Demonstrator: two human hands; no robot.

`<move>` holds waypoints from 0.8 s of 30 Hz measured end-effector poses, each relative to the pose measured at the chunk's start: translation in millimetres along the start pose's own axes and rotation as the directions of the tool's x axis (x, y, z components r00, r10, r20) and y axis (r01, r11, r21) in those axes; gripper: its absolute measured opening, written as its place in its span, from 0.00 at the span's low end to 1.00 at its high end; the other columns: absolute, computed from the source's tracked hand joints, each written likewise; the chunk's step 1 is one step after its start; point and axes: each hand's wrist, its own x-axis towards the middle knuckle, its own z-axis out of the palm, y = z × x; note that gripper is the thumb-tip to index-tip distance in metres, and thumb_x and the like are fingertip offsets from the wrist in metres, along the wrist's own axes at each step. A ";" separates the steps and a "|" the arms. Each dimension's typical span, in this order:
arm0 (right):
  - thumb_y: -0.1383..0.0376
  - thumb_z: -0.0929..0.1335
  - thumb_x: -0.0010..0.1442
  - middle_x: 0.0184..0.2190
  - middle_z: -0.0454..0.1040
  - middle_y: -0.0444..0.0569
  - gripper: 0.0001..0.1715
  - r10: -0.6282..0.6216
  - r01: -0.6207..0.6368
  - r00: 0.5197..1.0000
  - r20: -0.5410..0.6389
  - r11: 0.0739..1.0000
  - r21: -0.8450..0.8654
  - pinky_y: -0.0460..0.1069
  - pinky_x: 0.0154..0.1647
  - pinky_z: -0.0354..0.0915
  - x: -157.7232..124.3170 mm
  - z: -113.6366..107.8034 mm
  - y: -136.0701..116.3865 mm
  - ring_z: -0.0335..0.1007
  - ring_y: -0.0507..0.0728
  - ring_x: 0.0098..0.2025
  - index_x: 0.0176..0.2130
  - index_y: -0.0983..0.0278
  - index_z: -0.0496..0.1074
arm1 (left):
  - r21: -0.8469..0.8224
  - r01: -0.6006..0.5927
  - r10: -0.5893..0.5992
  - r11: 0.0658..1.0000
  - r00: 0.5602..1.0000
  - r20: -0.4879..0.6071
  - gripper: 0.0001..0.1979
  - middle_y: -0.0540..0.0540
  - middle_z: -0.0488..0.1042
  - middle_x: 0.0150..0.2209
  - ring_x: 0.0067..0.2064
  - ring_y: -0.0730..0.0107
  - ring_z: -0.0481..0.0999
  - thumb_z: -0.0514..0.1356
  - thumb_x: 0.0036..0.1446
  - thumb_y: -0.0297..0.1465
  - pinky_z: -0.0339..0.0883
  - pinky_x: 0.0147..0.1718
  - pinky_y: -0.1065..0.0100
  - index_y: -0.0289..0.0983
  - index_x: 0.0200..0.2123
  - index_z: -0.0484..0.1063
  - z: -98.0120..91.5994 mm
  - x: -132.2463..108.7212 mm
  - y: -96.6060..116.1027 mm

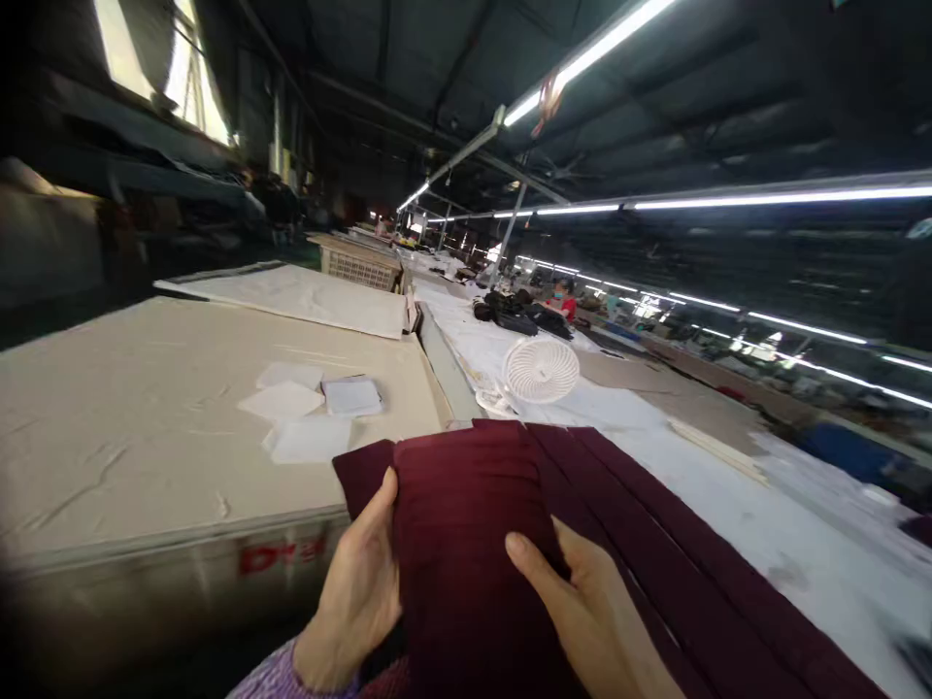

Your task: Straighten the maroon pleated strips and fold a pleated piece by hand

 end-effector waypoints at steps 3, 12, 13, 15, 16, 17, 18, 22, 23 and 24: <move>0.50 0.66 0.55 0.21 0.65 0.44 0.22 -0.028 0.027 1.000 0.015 1.000 0.007 0.43 0.20 0.60 2.0 1.5 0.1 0.59 0.52 0.23 0.23 0.64 0.64 | 0.016 0.022 -0.023 1.000 0.999 0.023 0.23 0.39 0.75 0.47 0.52 0.55 0.71 0.52 0.62 0.40 0.59 0.56 0.56 0.32 0.53 0.67 0.1 -1.2 0.5; 0.49 0.64 0.57 0.34 0.75 0.51 0.23 -0.108 0.106 0.992 0.060 0.993 0.043 0.50 0.33 0.68 5.7 -0.2 4.1 0.70 0.59 0.33 0.36 0.66 0.70 | 0.327 -0.194 0.163 0.925 0.979 0.120 0.16 0.47 0.78 0.39 0.44 0.62 0.76 0.68 0.46 0.26 0.67 0.48 0.63 0.39 0.40 0.73 -11.0 -7.0 -11.5; 0.48 0.64 0.57 0.34 0.75 0.51 0.23 -0.120 0.117 0.991 0.056 0.992 0.049 0.51 0.34 0.69 6.2 -0.1 4.6 0.70 0.60 0.34 0.36 0.66 0.70 | 0.374 -0.189 0.162 0.908 0.982 0.102 0.17 0.47 0.78 0.38 0.43 0.62 0.77 0.69 0.44 0.24 0.69 0.46 0.64 0.38 0.40 0.73 -11.6 -6.9 -14.0; 0.47 0.64 0.56 0.35 0.75 0.53 0.25 -0.136 0.134 0.990 0.041 0.990 0.049 0.52 0.36 0.69 7.3 0.2 5.7 0.71 0.61 0.36 0.36 0.67 0.70 | 0.422 -0.160 0.157 0.892 0.987 0.041 0.18 0.46 0.78 0.36 0.39 0.63 0.78 0.69 0.44 0.23 0.71 0.41 0.66 0.36 0.40 0.72 -11.8 -6.0 -18.6; 0.47 0.64 0.56 0.36 0.76 0.53 0.25 -0.136 0.134 0.990 0.035 0.990 0.046 0.52 0.36 0.69 7.8 0.4 6.3 0.71 0.61 0.36 0.35 0.67 0.70 | 0.428 -0.147 0.158 0.892 0.987 0.011 0.18 0.45 0.78 0.36 0.38 0.64 0.78 0.68 0.44 0.24 0.71 0.39 0.67 0.36 0.41 0.71 -11.7 -5.3 -20.3; 0.47 0.64 0.56 0.35 0.76 0.53 0.24 -0.134 0.133 0.991 0.021 0.990 0.041 0.52 0.35 0.69 8.5 0.5 7.2 0.71 0.62 0.36 0.35 0.67 0.70 | 0.429 -0.139 0.161 0.892 0.987 -0.015 0.20 0.45 0.78 0.37 0.37 0.64 0.78 0.68 0.45 0.24 0.72 0.37 0.67 0.36 0.43 0.70 -11.5 -4.7 -21.6; 0.48 0.65 0.55 0.35 0.76 0.52 0.23 -0.135 0.135 0.991 -0.003 0.990 0.040 0.52 0.36 0.69 9.5 0.5 8.2 0.71 0.61 0.36 0.35 0.66 0.70 | 0.429 -0.134 0.165 0.894 0.985 -0.038 0.23 0.44 0.78 0.37 0.37 0.65 0.78 0.68 0.45 0.24 0.72 0.36 0.68 0.36 0.46 0.68 -11.4 -4.2 -22.3; 0.56 0.71 0.50 0.42 0.74 0.50 0.23 -0.201 0.223 0.969 -0.147 0.963 0.153 0.52 0.45 0.67 14.8 -1.2 13.6 0.70 0.60 0.44 0.44 0.63 0.66 | 0.436 -0.122 0.188 0.892 0.976 -0.111 0.34 0.45 0.78 0.36 0.35 0.67 0.78 0.69 0.43 0.24 0.72 0.35 0.70 0.37 0.54 0.62 -11.4 -3.6 -22.7; 0.57 0.71 0.50 0.44 0.73 0.50 0.26 -0.212 0.239 0.966 -0.151 0.952 0.190 0.52 0.46 0.67 15.6 -2.1 14.7 0.70 0.59 0.45 0.47 0.63 0.64 | 0.445 -0.120 0.192 0.888 0.974 -0.121 0.34 0.45 0.78 0.36 0.35 0.66 0.78 0.69 0.43 0.24 0.72 0.34 0.70 0.37 0.53 0.62 -11.2 -3.6 -23.3; 0.58 0.70 0.51 0.44 0.73 0.49 0.27 -0.215 0.238 0.969 -0.126 0.947 0.218 0.52 0.46 0.67 15.6 -3.2 15.4 0.70 0.58 0.45 0.49 0.63 0.64 | 0.456 -0.114 0.192 0.883 0.973 -0.129 0.33 0.44 0.78 0.36 0.35 0.66 0.78 0.70 0.42 0.25 0.73 0.34 0.69 0.36 0.53 0.62 -10.9 -3.7 -24.5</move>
